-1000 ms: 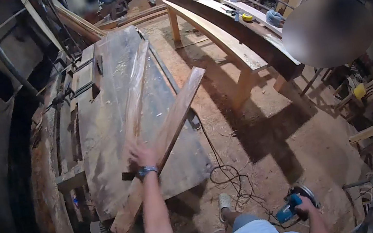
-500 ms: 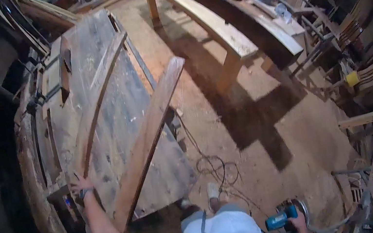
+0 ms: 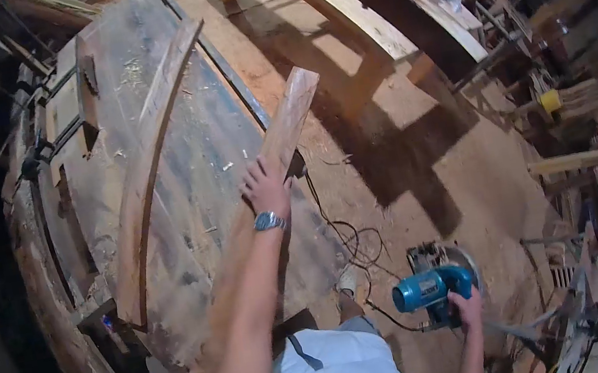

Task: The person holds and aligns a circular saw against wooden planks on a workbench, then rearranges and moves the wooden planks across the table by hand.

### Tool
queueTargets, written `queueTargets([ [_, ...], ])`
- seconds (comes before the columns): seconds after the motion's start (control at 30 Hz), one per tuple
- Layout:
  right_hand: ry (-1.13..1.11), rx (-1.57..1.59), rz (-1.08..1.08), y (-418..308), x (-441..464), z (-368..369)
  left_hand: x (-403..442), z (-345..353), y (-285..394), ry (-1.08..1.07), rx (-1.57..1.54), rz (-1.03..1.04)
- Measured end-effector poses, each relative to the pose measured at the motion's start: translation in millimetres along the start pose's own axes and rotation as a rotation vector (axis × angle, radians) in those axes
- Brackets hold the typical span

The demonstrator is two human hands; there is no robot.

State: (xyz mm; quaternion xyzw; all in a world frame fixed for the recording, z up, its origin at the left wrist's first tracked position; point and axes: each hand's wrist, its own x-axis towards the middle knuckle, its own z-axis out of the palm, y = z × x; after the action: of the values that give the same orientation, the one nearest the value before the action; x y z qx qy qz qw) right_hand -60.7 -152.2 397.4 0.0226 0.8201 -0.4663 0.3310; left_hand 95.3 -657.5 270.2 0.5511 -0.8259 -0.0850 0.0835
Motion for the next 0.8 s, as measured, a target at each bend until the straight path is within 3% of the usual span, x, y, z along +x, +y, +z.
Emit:
queueTargets([
  [0.1, -0.008, 0.034, -0.065, -22, -19, 21, -73, -15, -32, -0.007, -0.016, 0.136],
  [0.17, -0.028, -0.012, -0.335, -28, -29, 38, -100, -30, -44, -0.009, -0.035, 0.252],
  [0.23, -0.079, -0.028, -0.133, -63, -55, 49, -136, -46, -48, -0.12, -0.083, 0.386],
  [0.4, -0.151, -0.116, -0.305, -66, -64, 55, -157, -34, -54, -0.153, -0.047, 0.525],
  [0.53, -0.187, -0.082, -0.25, -61, -68, 51, -179, -38, -69, -0.145, -0.015, 0.594],
  [0.8, -0.211, -0.105, -0.405, -53, -66, 47, -220, -63, -73, -0.232, -0.023, 0.601],
])
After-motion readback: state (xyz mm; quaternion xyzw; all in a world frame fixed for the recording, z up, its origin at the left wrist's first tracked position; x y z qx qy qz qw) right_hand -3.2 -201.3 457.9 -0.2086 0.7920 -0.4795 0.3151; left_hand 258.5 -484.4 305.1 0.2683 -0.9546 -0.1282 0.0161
